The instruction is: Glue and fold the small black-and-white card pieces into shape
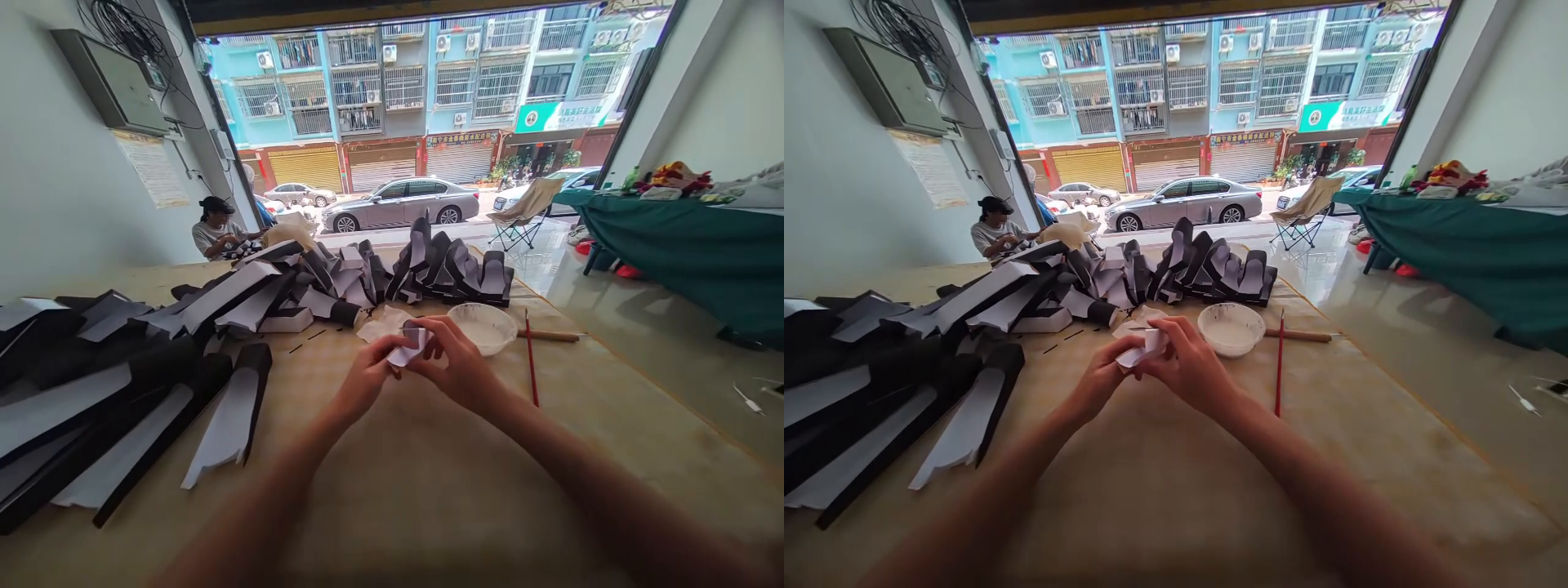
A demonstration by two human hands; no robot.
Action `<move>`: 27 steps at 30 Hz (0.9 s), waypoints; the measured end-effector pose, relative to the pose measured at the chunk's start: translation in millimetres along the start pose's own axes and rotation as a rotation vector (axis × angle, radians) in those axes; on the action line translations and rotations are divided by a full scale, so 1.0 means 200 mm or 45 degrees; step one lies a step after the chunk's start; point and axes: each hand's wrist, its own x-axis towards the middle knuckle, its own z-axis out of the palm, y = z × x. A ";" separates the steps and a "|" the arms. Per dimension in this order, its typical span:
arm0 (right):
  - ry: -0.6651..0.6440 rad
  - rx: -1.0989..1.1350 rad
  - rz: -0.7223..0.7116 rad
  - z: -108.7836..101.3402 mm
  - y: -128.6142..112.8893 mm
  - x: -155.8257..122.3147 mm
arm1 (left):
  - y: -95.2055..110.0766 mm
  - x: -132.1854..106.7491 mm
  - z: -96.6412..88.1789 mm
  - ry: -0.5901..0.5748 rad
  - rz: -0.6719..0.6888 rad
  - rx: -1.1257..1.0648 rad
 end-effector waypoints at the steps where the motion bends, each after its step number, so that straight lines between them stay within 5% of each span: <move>1: 0.013 0.041 0.039 0.00 0.00 0.00 | 0.01 0.00 0.00 0.001 0.079 0.062; 5: 0.051 0.236 0.222 -0.03 0.00 0.02 | 0.02 -0.02 0.00 0.019 0.398 0.315; 11: 0.146 0.353 0.397 -0.04 -0.04 0.03 | 0.00 -0.01 0.01 -0.050 0.423 0.320; 18: 0.095 0.342 0.308 -0.04 -0.05 0.03 | 0.01 -0.02 0.02 -0.015 0.416 0.366; 23: 0.024 0.123 0.008 -0.11 -0.07 0.04 | 0.02 -0.02 0.02 -0.137 0.442 0.269; 27: 0.047 0.178 -0.019 -0.13 -0.07 0.05 | 0.04 -0.02 0.02 -0.171 0.380 0.171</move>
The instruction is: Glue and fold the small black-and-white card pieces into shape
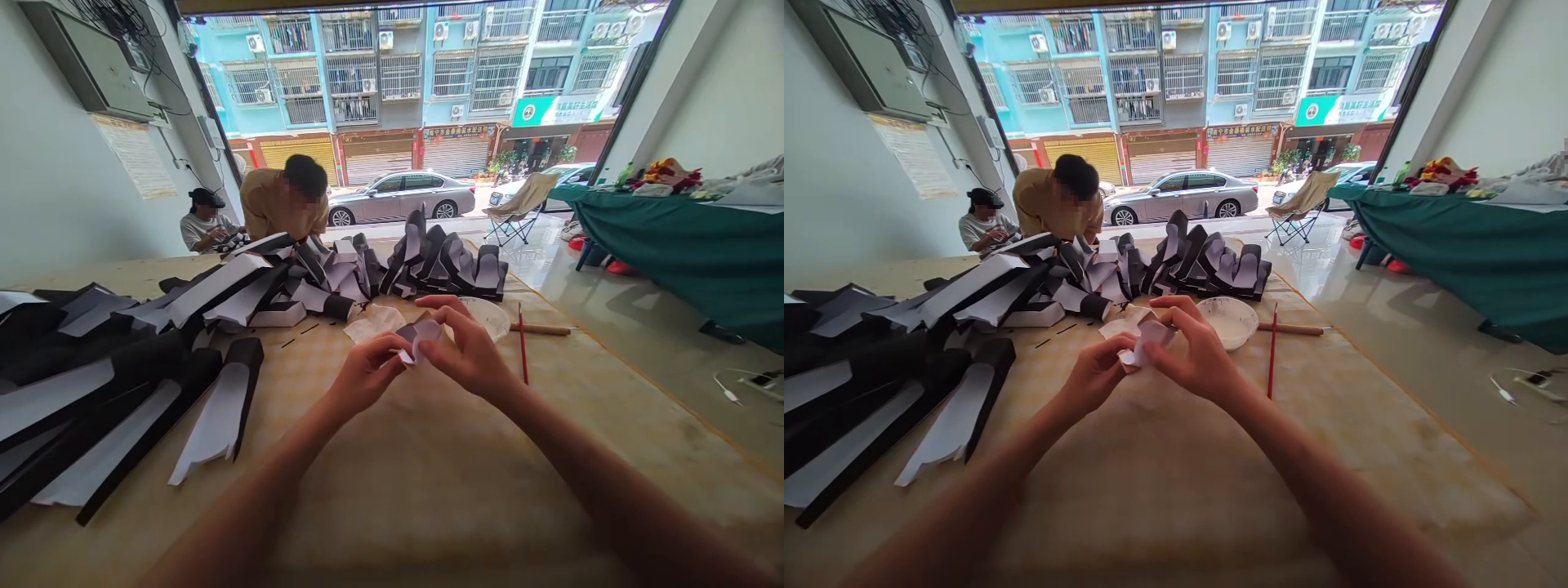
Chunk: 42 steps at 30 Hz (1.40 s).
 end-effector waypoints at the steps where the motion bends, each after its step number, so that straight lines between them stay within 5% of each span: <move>1: 0.025 0.027 0.025 0.00 0.00 0.00 | 0.01 0.00 0.00 0.020 -0.020 -0.010; 10: -0.031 0.247 0.295 0.04 0.01 -0.02 | 0.02 0.00 0.01 0.182 -0.021 0.011; 18: -0.099 0.286 0.473 0.03 -0.01 -0.01 | 0.01 0.01 -0.01 0.162 -0.004 0.111; 42: -0.193 0.117 0.342 0.05 0.03 -0.01 | 0.03 0.02 0.00 0.069 -0.310 -0.223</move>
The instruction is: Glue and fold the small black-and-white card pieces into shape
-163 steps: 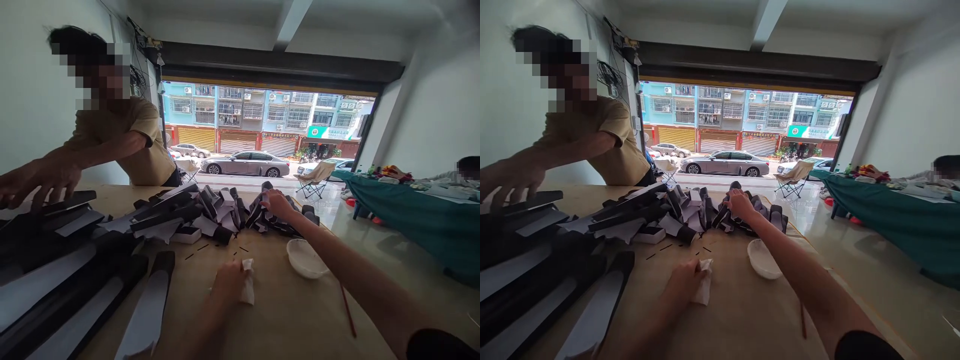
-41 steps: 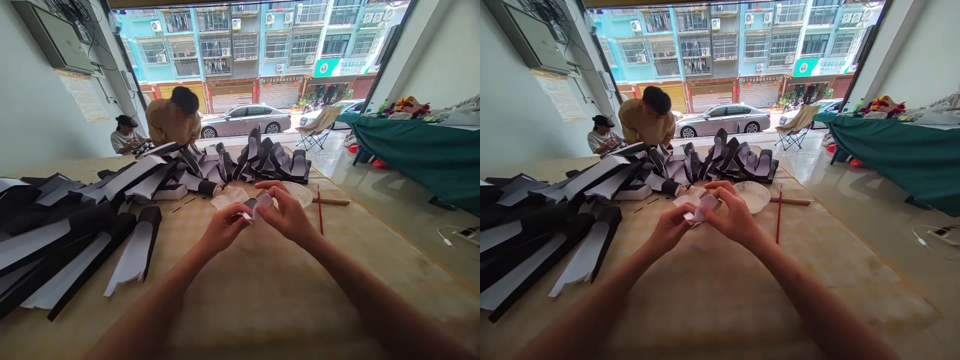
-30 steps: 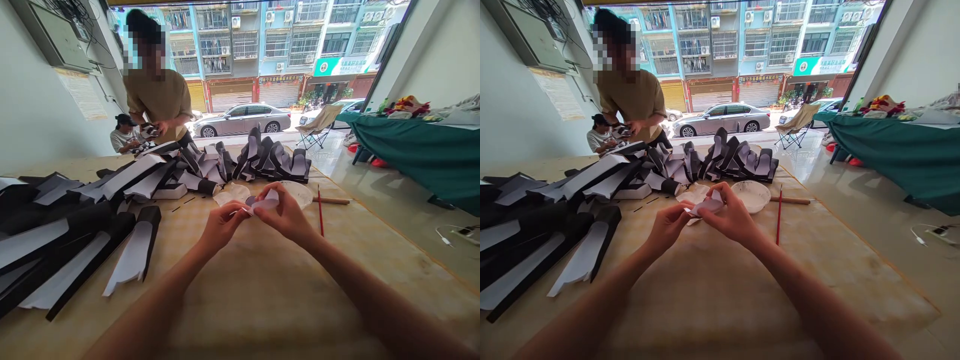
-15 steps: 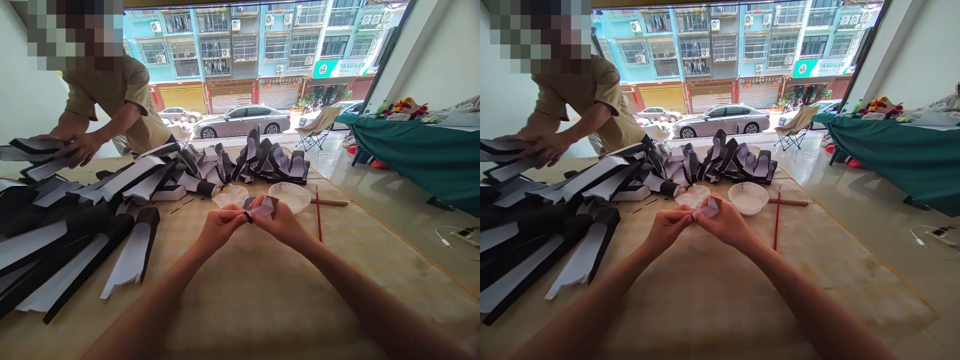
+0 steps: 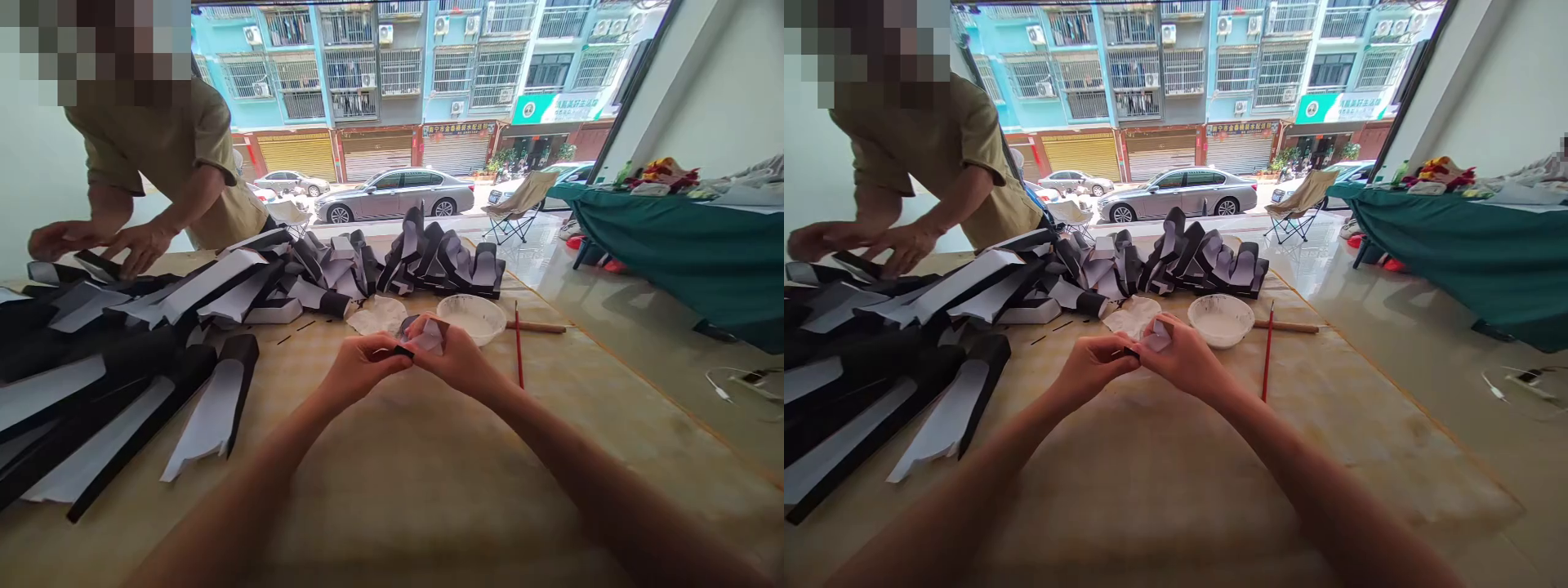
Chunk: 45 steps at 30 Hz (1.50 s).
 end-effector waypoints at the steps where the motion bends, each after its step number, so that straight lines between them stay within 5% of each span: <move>1: -0.014 -0.011 -0.028 0.00 0.00 0.00 | 0.00 0.00 0.00 -0.021 -0.038 -0.004; 9: -0.139 -0.023 -0.046 0.02 -0.03 -0.04 | -0.02 -0.03 0.05 -0.147 -0.179 0.271; 23: 0.288 -0.047 -0.181 0.02 0.01 -0.01 | 0.03 -0.03 0.06 -0.040 -0.113 0.103; 30: 0.343 -0.270 -0.313 0.04 -0.01 -0.01 | 0.01 -0.03 0.06 0.041 -0.083 0.210; 40: 0.540 -0.139 -0.470 0.07 0.00 -0.04 | 0.00 -0.03 0.05 0.041 -0.047 0.209; 45: 0.510 -0.096 -0.528 0.07 -0.01 -0.04 | 0.00 -0.04 0.06 0.072 -0.056 0.082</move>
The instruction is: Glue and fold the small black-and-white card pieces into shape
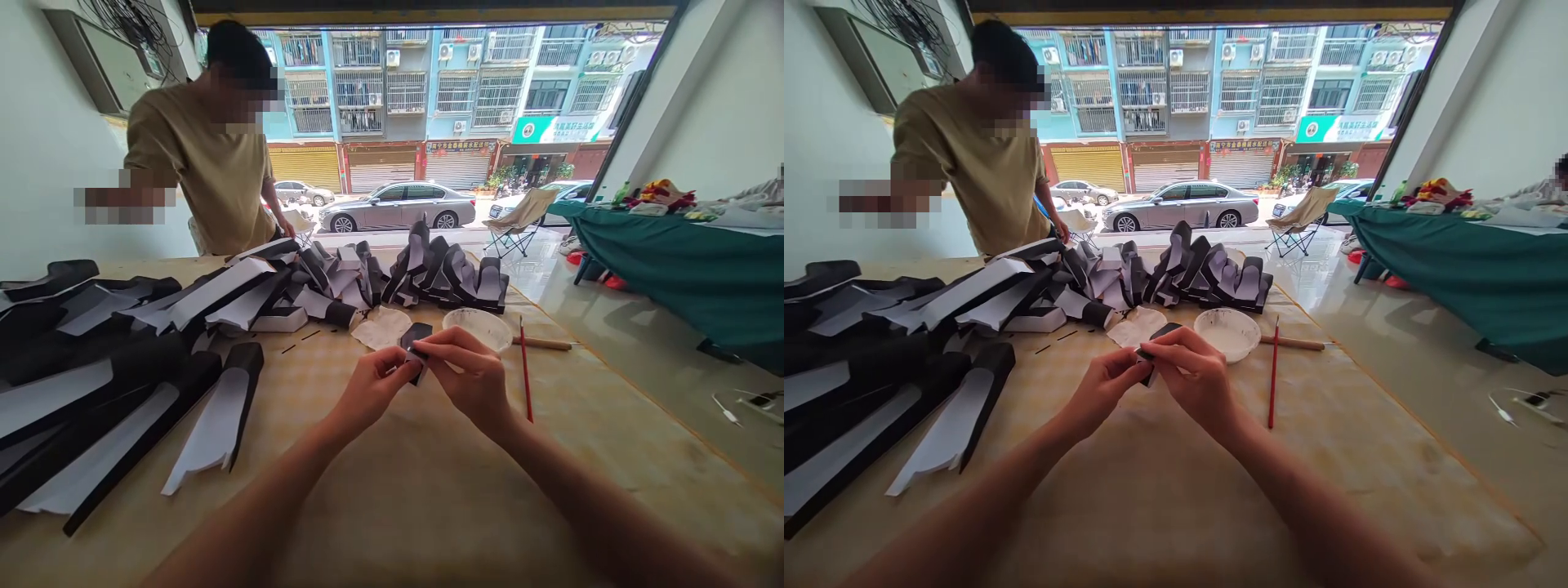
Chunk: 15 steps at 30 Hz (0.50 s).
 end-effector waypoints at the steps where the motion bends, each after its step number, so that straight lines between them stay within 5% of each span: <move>1: -0.031 0.004 -0.007 -0.01 0.00 0.00 | 0.00 0.00 0.00 0.009 0.002 -0.021; 8: -0.248 0.029 0.000 -0.04 0.01 0.02 | -0.01 0.00 0.01 0.063 0.053 -0.063; 15: -0.124 0.096 0.249 0.00 -0.02 0.03 | -0.02 0.00 0.00 0.059 0.085 -0.022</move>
